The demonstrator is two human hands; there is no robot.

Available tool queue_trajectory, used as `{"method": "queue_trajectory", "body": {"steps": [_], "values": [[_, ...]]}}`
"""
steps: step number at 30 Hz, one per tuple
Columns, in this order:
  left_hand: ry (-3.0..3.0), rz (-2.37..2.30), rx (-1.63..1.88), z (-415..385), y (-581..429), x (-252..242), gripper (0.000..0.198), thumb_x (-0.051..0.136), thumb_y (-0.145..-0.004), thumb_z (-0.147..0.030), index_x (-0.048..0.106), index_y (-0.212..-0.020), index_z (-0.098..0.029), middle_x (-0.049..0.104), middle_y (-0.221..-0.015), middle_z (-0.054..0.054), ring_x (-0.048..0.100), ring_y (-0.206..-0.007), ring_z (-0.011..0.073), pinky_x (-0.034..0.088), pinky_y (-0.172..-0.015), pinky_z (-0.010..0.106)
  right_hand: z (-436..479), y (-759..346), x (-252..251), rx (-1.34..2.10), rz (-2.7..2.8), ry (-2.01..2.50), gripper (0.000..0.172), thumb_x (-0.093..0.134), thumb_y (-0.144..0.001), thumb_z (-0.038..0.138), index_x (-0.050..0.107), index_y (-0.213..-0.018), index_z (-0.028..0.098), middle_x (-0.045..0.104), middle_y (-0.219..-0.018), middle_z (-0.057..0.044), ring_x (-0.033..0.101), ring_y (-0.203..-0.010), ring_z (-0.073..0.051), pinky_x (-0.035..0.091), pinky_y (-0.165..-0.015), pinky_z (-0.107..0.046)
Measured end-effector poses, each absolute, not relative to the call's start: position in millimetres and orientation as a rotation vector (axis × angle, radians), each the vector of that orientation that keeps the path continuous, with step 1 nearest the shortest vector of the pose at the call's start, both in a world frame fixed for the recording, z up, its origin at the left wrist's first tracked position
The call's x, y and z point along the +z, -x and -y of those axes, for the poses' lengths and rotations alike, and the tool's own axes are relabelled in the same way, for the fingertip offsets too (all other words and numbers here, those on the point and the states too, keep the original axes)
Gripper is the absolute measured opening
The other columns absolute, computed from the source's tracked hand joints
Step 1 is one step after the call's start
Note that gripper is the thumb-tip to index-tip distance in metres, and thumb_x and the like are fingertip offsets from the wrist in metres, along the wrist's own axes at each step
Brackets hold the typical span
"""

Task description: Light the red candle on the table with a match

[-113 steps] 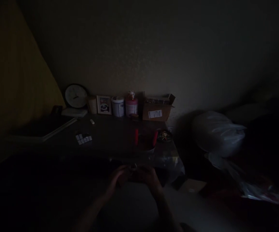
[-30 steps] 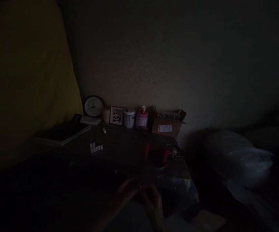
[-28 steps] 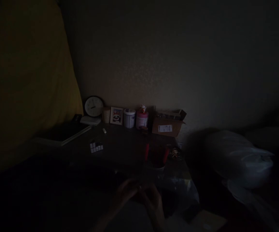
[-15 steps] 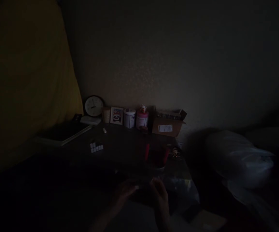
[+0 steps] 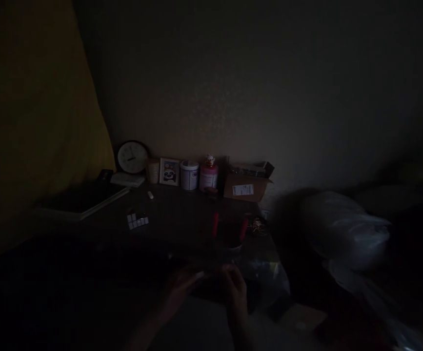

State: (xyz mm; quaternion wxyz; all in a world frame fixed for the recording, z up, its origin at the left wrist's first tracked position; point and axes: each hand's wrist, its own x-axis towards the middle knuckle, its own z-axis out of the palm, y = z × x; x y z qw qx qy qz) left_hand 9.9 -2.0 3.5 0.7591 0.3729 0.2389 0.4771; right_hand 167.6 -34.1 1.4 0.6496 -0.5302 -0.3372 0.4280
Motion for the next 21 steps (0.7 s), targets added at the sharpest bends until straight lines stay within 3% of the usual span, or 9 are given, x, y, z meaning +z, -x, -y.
{"method": "queue_trajectory", "body": {"steps": [9, 17, 21], "values": [[-0.756, -0.534, 1.079, -2, -13, -5, 0.030, 0.071, -0.070, -0.027, 0.068, -0.098, -0.019, 0.069, -0.110, 0.008, 0.058, -0.109, 0.0278, 0.044, -0.096, 0.041, 29, -167, -5, 0.912, 0.775, 1.167, 0.032, 0.074, -0.061, 0.046, 0.059, -0.072, 0.019, 0.061, -0.062, 0.001, 0.057, -0.059, -0.016, 0.046, -0.055, -0.024], [-0.832, -0.556, 1.085, 0, -12, 3, 0.031, 0.072, -0.068, -0.031, 0.069, -0.098, -0.021, 0.069, -0.108, 0.006, 0.058, -0.109, 0.0277, 0.044, -0.095, 0.040, 43, -153, 15, 0.691, 1.032, 1.242, 0.023, 0.065, -0.074, 0.041, 0.060, -0.077, 0.019, 0.063, -0.072, -0.001, 0.059, -0.071, -0.017, 0.047, -0.063, -0.023], [-0.866, -0.544, 1.103, -1, -12, 2, 0.031, 0.070, -0.070, -0.031, 0.068, -0.099, -0.022, 0.067, -0.113, 0.004, 0.056, -0.112, 0.0268, 0.043, -0.097, 0.039, 47, -149, 18, 0.599, 1.151, 1.342, 0.023, 0.061, -0.077, 0.041, 0.062, -0.081, 0.019, 0.066, -0.072, -0.002, 0.060, -0.069, -0.017, 0.047, -0.059, -0.022]]}}
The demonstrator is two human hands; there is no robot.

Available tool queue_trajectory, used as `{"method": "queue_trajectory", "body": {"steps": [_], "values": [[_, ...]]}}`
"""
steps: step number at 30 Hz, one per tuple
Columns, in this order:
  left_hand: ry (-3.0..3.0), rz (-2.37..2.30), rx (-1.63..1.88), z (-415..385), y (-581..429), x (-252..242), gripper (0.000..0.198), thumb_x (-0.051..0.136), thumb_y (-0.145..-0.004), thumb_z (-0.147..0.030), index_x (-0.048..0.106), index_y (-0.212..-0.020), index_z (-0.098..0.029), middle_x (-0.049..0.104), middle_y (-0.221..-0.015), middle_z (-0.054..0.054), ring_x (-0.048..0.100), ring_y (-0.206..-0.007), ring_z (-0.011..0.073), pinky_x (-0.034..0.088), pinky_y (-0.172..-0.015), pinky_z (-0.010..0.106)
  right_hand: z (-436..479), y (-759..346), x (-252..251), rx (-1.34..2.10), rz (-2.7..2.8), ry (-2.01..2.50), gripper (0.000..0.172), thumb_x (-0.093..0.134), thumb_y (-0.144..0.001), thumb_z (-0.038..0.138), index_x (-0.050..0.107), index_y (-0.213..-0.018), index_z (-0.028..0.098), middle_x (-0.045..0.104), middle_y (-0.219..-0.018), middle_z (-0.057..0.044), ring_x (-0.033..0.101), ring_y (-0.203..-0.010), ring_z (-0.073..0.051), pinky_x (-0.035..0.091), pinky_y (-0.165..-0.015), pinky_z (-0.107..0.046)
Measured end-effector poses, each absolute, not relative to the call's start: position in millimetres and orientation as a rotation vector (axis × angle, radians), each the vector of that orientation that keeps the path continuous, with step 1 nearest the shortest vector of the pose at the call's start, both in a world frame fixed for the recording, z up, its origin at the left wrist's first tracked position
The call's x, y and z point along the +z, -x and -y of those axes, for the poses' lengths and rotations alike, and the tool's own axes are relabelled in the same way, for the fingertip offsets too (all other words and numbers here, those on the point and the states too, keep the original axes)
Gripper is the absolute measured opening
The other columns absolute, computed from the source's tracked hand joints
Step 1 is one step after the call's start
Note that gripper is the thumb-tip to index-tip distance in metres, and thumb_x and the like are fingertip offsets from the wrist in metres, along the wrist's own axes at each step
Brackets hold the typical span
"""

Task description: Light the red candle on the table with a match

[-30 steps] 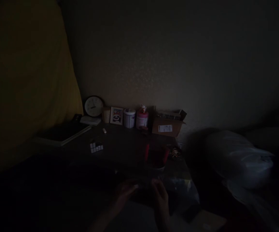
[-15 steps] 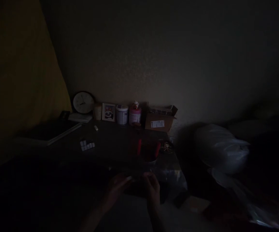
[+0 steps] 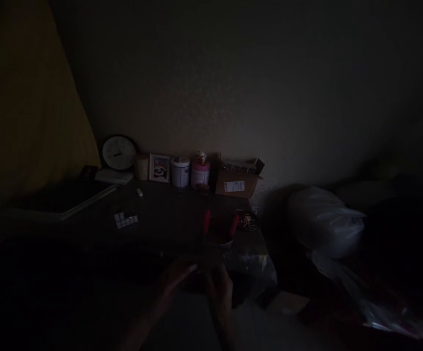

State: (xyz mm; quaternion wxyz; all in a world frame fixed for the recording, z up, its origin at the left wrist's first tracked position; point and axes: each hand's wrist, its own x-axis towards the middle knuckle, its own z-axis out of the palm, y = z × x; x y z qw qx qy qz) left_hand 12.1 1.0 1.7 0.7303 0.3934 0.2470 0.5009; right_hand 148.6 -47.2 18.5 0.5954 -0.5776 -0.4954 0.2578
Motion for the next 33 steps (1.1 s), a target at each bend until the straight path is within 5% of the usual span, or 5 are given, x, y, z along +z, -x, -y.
{"method": "queue_trajectory", "body": {"steps": [6, 26, 33], "values": [[-0.924, -0.596, 1.098, -1, -10, 4, 0.033, 0.070, -0.069, -0.033, 0.067, -0.100, -0.022, 0.068, -0.113, 0.005, 0.055, -0.112, 0.0274, 0.041, -0.100, 0.042, 48, -149, 17, 0.404, 1.247, 1.453, 0.021, 0.057, -0.078, 0.039, 0.065, -0.082, 0.019, 0.067, -0.067, -0.002, 0.060, -0.058, -0.016, 0.044, -0.052, -0.021], [-0.891, -0.650, 1.131, 2, -12, 10, 0.032, 0.068, -0.072, -0.036, 0.067, -0.101, -0.023, 0.065, -0.118, 0.004, 0.054, -0.114, 0.0263, 0.041, -0.100, 0.041, 42, -150, 20, 0.198, 1.381, 1.435, 0.017, 0.050, -0.081, 0.030, 0.066, -0.080, 0.024, 0.068, -0.074, -0.004, 0.062, -0.064, -0.018, 0.046, -0.054, -0.023], [-0.812, -0.749, 1.140, -14, -20, -6, 0.033, 0.077, -0.058, -0.038, 0.071, -0.084, -0.020, 0.073, -0.090, 0.007, 0.066, -0.089, 0.0285, 0.050, -0.083, 0.043, 50, -152, 31, 0.066, 1.354, 1.428, 0.020, 0.052, -0.082, 0.030, 0.064, -0.097, 0.024, 0.068, -0.086, -0.006, 0.063, -0.075, -0.021, 0.049, -0.062, -0.027]]}}
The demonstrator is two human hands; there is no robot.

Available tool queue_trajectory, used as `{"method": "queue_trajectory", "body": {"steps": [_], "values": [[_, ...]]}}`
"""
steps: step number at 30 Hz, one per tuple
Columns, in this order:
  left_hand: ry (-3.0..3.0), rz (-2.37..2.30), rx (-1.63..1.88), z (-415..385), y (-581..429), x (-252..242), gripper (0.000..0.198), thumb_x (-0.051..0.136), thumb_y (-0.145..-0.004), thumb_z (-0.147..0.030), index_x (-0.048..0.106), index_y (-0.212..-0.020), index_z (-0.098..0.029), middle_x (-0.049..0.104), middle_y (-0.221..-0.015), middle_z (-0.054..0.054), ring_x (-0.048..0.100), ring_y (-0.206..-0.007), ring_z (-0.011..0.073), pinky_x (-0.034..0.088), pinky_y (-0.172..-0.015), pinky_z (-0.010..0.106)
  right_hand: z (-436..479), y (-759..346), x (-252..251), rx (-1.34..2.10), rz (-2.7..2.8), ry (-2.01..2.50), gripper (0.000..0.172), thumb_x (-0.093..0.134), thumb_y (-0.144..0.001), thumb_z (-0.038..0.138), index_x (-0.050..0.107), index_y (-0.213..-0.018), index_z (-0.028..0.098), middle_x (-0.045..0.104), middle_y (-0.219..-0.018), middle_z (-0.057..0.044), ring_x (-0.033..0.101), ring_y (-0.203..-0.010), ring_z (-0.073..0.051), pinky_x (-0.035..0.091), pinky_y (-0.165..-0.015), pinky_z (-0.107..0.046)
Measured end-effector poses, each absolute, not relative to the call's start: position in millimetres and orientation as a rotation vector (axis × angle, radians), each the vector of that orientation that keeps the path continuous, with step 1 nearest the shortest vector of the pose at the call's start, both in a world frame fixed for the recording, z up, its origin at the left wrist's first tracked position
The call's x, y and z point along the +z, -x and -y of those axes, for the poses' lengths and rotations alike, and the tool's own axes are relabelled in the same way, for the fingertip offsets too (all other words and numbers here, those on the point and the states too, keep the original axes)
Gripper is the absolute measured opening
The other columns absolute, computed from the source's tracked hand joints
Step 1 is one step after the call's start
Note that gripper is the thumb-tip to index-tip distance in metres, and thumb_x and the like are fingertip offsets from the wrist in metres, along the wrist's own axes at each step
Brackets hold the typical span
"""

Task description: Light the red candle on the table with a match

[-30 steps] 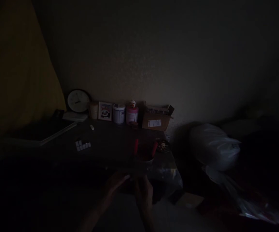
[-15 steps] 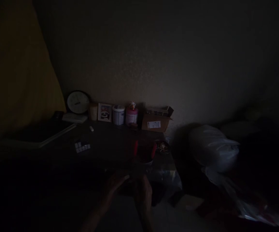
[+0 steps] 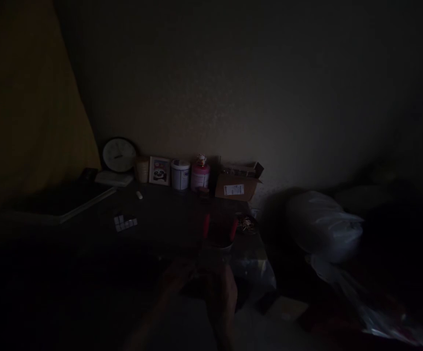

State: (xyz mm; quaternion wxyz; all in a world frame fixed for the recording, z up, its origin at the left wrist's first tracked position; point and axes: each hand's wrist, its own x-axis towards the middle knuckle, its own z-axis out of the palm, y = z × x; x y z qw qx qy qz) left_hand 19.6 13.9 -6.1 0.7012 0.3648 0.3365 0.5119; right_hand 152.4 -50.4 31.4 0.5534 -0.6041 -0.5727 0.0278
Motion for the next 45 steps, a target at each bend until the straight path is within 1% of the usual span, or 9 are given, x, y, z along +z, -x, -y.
{"method": "queue_trajectory", "body": {"steps": [2, 4, 7, 11, 16, 24, 30, 38, 45], "values": [[-0.824, -0.733, 1.140, -13, -20, -4, 0.031, 0.076, -0.059, -0.037, 0.071, -0.084, -0.019, 0.073, -0.092, 0.007, 0.065, -0.091, 0.0287, 0.050, -0.083, 0.042, 49, -153, 29, 0.085, 1.412, 1.427, 0.021, 0.050, -0.083, 0.031, 0.065, -0.095, 0.024, 0.068, -0.084, -0.006, 0.063, -0.072, -0.021, 0.049, -0.060, -0.027], [-0.839, -0.671, 1.163, -8, -20, 3, 0.030, 0.073, -0.065, -0.034, 0.070, -0.091, -0.019, 0.071, -0.104, 0.007, 0.061, -0.103, 0.0282, 0.047, -0.091, 0.040, 43, -156, 22, 0.127, 1.498, 1.441, 0.021, 0.047, -0.083, 0.030, 0.067, -0.088, 0.024, 0.068, -0.078, -0.005, 0.063, -0.068, -0.020, 0.048, -0.058, -0.026], [-0.816, -0.598, 1.178, 0, -18, 14, 0.032, 0.070, -0.070, -0.031, 0.067, -0.100, -0.020, 0.068, -0.110, 0.006, 0.056, -0.112, 0.0277, 0.044, -0.096, 0.039, 32, -167, 7, 0.096, 1.472, 1.480, 0.021, 0.047, -0.080, 0.027, 0.066, -0.088, 0.023, 0.068, -0.080, -0.006, 0.063, -0.072, -0.020, 0.048, -0.062, -0.028], [-0.770, -0.645, 1.185, 0, -17, 12, 0.030, 0.072, -0.068, -0.031, 0.068, -0.095, -0.019, 0.070, -0.107, 0.005, 0.058, -0.110, 0.0280, 0.045, -0.096, 0.040, 29, -178, -1, 0.188, 1.262, 1.502, 0.021, 0.055, -0.077, 0.033, 0.064, -0.092, 0.020, 0.068, -0.084, -0.005, 0.064, -0.075, -0.021, 0.049, -0.062, -0.026], [-0.754, -0.633, 1.171, -6, -16, -1, 0.032, 0.073, -0.067, -0.032, 0.069, -0.096, -0.021, 0.070, -0.107, 0.005, 0.056, -0.112, 0.0285, 0.042, -0.100, 0.043, 40, -167, 16, 0.359, 1.126, 1.484, 0.021, 0.060, -0.076, 0.037, 0.064, -0.086, 0.020, 0.069, -0.080, -0.004, 0.063, -0.072, -0.020, 0.049, -0.060, -0.024], [-0.805, -0.621, 1.145, -2, -13, -2, 0.035, 0.072, -0.065, -0.037, 0.069, -0.097, -0.022, 0.067, -0.114, 0.004, 0.053, -0.116, 0.0274, 0.040, -0.102, 0.042, 43, -150, 21, 0.347, 1.262, 1.408, 0.015, 0.055, -0.079, 0.033, 0.065, -0.084, 0.023, 0.069, -0.079, -0.004, 0.064, -0.069, -0.019, 0.048, -0.058, -0.024], [-0.749, -0.770, 1.115, -20, -26, -10, 0.031, 0.080, -0.054, -0.035, 0.071, -0.078, -0.018, 0.074, -0.090, 0.009, 0.065, -0.094, 0.0336, 0.047, -0.089, 0.051, 49, -154, 21, 0.155, 1.343, 1.409, 0.018, 0.055, -0.081, 0.032, 0.064, -0.095, 0.025, 0.068, -0.090, -0.006, 0.063, -0.081, -0.021, 0.049, -0.068, -0.027], [-0.749, -0.616, 1.208, -3, -18, 7, 0.027, 0.071, -0.069, -0.028, 0.068, -0.095, -0.020, 0.071, -0.103, 0.004, 0.060, -0.106, 0.0260, 0.047, -0.093, 0.036, 27, -176, -2, 0.204, 1.324, 1.549, 0.022, 0.051, -0.081, 0.033, 0.063, -0.094, 0.020, 0.069, -0.086, -0.005, 0.064, -0.077, -0.020, 0.049, -0.064, -0.026], [-0.764, -0.654, 1.203, -7, -18, -8, 0.031, 0.072, -0.067, -0.029, 0.068, -0.097, -0.020, 0.070, -0.106, 0.005, 0.058, -0.109, 0.0281, 0.046, -0.096, 0.041, 37, -164, 11, 0.230, 1.208, 1.515, 0.022, 0.053, -0.081, 0.038, 0.062, -0.085, 0.018, 0.069, -0.077, -0.003, 0.064, -0.069, -0.018, 0.048, -0.056, -0.022]]}}
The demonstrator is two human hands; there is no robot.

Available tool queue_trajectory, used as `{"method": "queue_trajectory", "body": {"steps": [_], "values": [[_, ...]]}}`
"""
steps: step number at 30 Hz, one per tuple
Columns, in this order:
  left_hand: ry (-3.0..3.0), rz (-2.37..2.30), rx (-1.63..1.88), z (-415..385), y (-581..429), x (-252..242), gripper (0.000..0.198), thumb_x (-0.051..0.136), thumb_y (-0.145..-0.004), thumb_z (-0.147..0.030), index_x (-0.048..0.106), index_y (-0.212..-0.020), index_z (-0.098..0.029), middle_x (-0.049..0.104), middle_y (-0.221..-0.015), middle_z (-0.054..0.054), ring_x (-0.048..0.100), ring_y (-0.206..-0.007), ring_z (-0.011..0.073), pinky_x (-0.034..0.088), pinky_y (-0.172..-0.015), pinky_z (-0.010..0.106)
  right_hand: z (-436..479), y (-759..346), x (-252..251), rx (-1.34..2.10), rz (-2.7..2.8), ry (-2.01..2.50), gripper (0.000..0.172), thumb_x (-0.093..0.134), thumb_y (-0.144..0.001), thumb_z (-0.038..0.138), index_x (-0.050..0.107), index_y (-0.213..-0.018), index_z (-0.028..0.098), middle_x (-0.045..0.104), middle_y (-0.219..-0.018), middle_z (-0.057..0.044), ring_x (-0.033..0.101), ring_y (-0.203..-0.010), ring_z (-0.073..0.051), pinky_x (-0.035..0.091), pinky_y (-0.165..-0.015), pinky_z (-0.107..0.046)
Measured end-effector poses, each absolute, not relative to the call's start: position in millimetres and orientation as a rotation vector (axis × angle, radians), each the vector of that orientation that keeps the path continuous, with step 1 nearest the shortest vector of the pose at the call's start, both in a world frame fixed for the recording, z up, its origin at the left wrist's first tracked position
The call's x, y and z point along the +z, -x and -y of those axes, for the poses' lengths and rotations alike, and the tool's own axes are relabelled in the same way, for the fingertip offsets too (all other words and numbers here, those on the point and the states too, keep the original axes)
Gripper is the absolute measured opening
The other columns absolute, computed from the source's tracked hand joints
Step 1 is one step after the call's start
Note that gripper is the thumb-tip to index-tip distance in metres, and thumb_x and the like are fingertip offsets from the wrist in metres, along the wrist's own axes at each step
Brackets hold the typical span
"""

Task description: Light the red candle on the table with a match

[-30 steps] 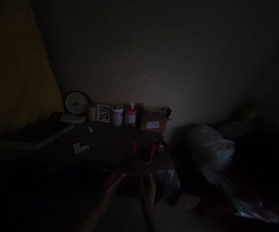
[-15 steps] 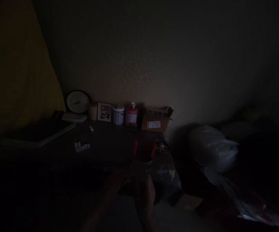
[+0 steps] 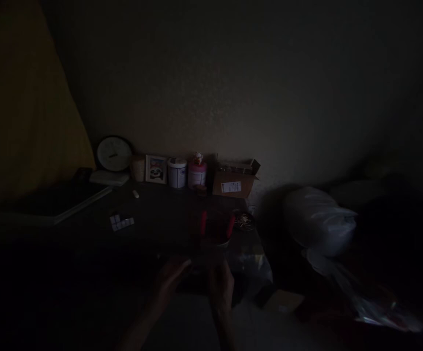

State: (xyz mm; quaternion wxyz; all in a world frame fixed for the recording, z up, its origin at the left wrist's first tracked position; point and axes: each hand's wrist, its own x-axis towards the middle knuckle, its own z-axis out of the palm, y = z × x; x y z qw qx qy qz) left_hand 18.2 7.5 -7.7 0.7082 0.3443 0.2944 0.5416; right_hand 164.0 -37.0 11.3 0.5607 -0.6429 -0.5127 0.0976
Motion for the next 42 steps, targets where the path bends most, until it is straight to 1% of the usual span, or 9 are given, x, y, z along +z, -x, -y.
{"method": "queue_trajectory", "body": {"steps": [6, 9, 13, 16, 18, 21, 29, 37, 42], "values": [[-0.801, -0.565, 1.150, -1, -16, 4, 0.033, 0.069, -0.069, -0.029, 0.067, -0.102, -0.022, 0.066, -0.116, 0.004, 0.053, -0.116, 0.0267, 0.042, -0.101, 0.040, 41, -153, 14, 0.181, 1.358, 1.427, 0.017, 0.049, -0.083, 0.029, 0.062, -0.089, 0.021, 0.069, -0.081, -0.004, 0.064, -0.069, -0.017, 0.049, -0.057, -0.021], [-0.778, -0.631, 1.163, -5, -18, 5, 0.030, 0.073, -0.064, -0.030, 0.070, -0.093, -0.022, 0.069, -0.109, 0.005, 0.058, -0.110, 0.0266, 0.046, -0.096, 0.039, 46, -153, 22, 0.110, 1.415, 1.398, 0.015, 0.048, -0.085, 0.026, 0.063, -0.086, 0.022, 0.068, -0.080, -0.003, 0.064, -0.070, -0.016, 0.049, -0.058, -0.021], [-0.731, -0.723, 1.155, -12, -22, -2, 0.024, 0.076, -0.059, -0.031, 0.071, -0.081, -0.022, 0.074, -0.091, 0.006, 0.066, -0.090, 0.0272, 0.051, -0.085, 0.043, 50, -155, 25, 0.047, 1.437, 1.393, 0.018, 0.049, -0.085, 0.026, 0.062, -0.097, 0.023, 0.067, -0.087, -0.004, 0.064, -0.076, -0.017, 0.050, -0.062, -0.023], [-0.726, -0.693, 1.194, -9, -22, 1, 0.027, 0.075, -0.062, -0.031, 0.071, -0.087, -0.020, 0.073, -0.093, 0.006, 0.065, -0.096, 0.0269, 0.050, -0.087, 0.040, 40, -160, 14, 0.136, 1.529, 1.463, 0.021, 0.045, -0.084, 0.025, 0.065, -0.090, 0.022, 0.067, -0.079, -0.004, 0.063, -0.068, -0.017, 0.049, -0.057, -0.024], [-0.748, -0.671, 1.218, -5, -20, 6, 0.029, 0.073, -0.064, -0.031, 0.070, -0.090, -0.018, 0.072, -0.097, 0.007, 0.063, -0.099, 0.0271, 0.050, -0.087, 0.038, 32, -166, 8, 0.178, 1.470, 1.520, 0.023, 0.046, -0.083, 0.027, 0.065, -0.094, 0.020, 0.069, -0.083, -0.006, 0.064, -0.073, -0.019, 0.050, -0.059, -0.026], [-0.759, -0.686, 1.214, -2, -18, 14, 0.028, 0.074, -0.063, -0.030, 0.071, -0.089, -0.019, 0.072, -0.095, 0.007, 0.065, -0.092, 0.0253, 0.052, -0.081, 0.036, 26, -171, 9, 0.222, 1.291, 1.544, 0.026, 0.048, -0.083, 0.032, 0.064, -0.098, 0.018, 0.070, -0.090, -0.008, 0.065, -0.080, -0.021, 0.051, -0.064, -0.027], [-0.741, -0.582, 1.240, -1, -11, 14, 0.028, 0.073, -0.065, -0.035, 0.071, -0.087, -0.019, 0.072, -0.097, 0.007, 0.063, -0.097, 0.0257, 0.049, -0.084, 0.037, 29, -166, 21, 0.154, 1.166, 1.361, 0.018, 0.055, -0.080, 0.035, 0.062, -0.073, 0.020, 0.064, -0.075, -0.002, 0.061, -0.071, -0.017, 0.050, -0.063, -0.028], [-0.707, -0.723, 1.264, -9, -6, 9, 0.035, 0.072, -0.064, -0.039, 0.071, -0.089, -0.014, 0.071, -0.102, 0.013, 0.064, -0.095, 0.0258, 0.046, -0.085, 0.037, 26, -174, 13, 0.219, 1.047, 1.397, 0.017, 0.057, -0.080, 0.037, 0.063, -0.077, 0.021, 0.065, -0.080, -0.001, 0.062, -0.073, -0.016, 0.050, -0.065, -0.027], [-0.615, -0.773, 1.273, -15, -7, 8, 0.042, 0.078, -0.053, -0.041, 0.071, -0.084, -0.014, 0.074, -0.094, 0.013, 0.067, -0.086, 0.0242, 0.048, -0.077, 0.034, 26, -178, 11, 0.195, 1.084, 1.445, 0.017, 0.057, -0.080, 0.037, 0.065, -0.079, 0.021, 0.065, -0.080, -0.002, 0.060, -0.072, -0.016, 0.049, -0.064, -0.027]]}}
